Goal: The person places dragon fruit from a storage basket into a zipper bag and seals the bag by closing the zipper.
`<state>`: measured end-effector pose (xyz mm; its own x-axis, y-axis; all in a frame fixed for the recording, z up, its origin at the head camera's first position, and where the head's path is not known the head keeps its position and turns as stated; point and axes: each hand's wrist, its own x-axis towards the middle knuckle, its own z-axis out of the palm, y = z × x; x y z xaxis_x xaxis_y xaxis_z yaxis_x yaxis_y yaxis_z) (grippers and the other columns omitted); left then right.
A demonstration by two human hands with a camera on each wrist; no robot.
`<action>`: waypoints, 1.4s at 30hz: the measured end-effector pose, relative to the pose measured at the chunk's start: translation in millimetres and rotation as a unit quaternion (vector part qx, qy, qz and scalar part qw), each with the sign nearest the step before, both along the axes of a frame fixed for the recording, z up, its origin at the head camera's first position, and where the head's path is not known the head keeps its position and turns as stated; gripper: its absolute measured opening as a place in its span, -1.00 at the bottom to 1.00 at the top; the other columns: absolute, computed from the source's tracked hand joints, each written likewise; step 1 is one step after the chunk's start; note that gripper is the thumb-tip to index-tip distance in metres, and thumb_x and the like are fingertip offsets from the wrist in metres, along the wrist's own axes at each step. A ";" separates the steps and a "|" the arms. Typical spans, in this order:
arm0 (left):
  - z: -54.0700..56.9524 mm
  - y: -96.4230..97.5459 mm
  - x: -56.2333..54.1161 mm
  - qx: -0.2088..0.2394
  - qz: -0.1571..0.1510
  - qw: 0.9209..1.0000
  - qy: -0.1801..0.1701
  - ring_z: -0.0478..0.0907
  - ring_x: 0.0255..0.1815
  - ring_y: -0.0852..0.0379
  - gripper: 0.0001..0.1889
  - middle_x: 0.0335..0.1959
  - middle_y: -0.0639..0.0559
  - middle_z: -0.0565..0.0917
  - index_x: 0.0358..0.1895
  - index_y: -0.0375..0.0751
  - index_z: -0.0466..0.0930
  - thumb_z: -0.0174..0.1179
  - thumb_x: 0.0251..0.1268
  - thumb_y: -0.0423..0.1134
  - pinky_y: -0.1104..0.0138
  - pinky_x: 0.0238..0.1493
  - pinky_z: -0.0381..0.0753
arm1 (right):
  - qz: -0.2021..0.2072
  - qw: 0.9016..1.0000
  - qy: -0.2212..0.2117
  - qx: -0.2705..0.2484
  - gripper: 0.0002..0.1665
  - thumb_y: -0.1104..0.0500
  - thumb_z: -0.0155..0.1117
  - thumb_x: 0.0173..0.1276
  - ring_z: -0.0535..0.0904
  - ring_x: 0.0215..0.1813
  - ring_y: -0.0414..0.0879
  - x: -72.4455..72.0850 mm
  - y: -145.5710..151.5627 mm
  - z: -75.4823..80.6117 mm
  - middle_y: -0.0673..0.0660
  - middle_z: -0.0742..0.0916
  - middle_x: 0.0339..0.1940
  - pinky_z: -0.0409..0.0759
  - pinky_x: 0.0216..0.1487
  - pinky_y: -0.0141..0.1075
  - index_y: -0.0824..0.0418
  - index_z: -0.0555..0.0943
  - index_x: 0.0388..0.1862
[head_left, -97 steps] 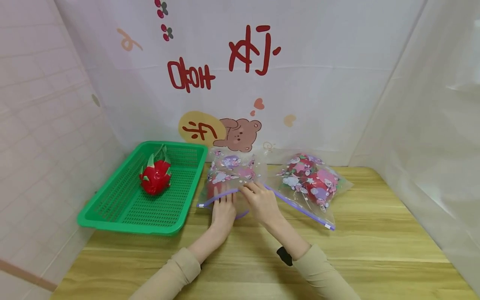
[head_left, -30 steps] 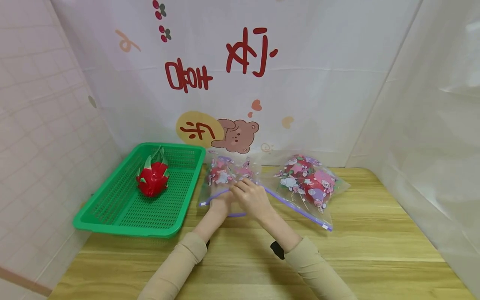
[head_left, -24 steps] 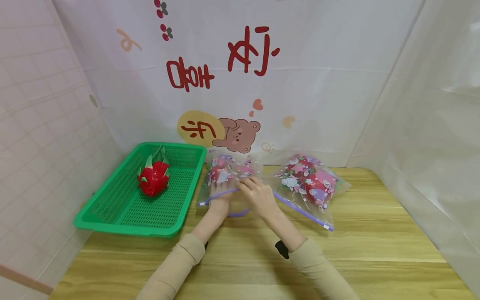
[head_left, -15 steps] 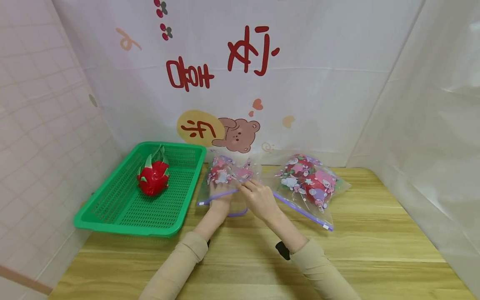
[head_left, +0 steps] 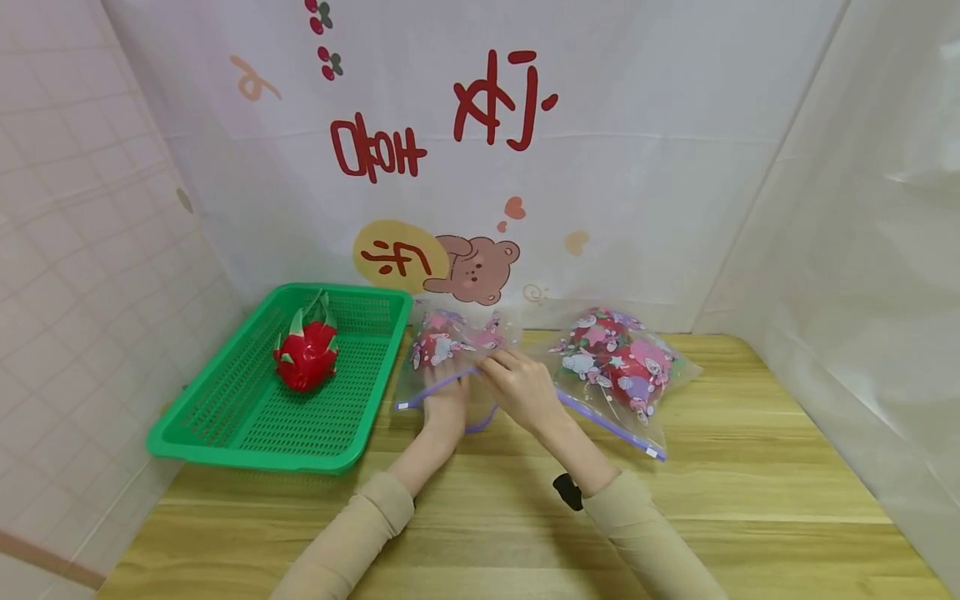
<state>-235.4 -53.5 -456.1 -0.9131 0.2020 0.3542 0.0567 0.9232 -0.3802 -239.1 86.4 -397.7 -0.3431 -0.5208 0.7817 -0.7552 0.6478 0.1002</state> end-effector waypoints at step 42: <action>4.7 -21.3 -5.9 0.061 0.010 0.990 -0.127 -0.02 0.54 -0.21 -0.30 0.43 -0.14 0.29 0.38 -0.09 0.30 0.30 0.11 -0.24 -0.16 0.37 0.24 | -0.106 0.985 -0.137 0.027 -0.61 0.51 0.37 -0.03 0.55 -0.60 -0.12 4.3 18.0 17.9 0.19 0.76 -0.36 0.48 -0.65 -0.45 0.28 0.67 -0.17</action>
<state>-241.3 -74.8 -451.4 -0.9792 0.1533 0.1328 0.1181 0.9632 -0.2415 -234.8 104.4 -379.8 -0.6425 -0.4532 0.6179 -0.6072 0.7930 -0.0498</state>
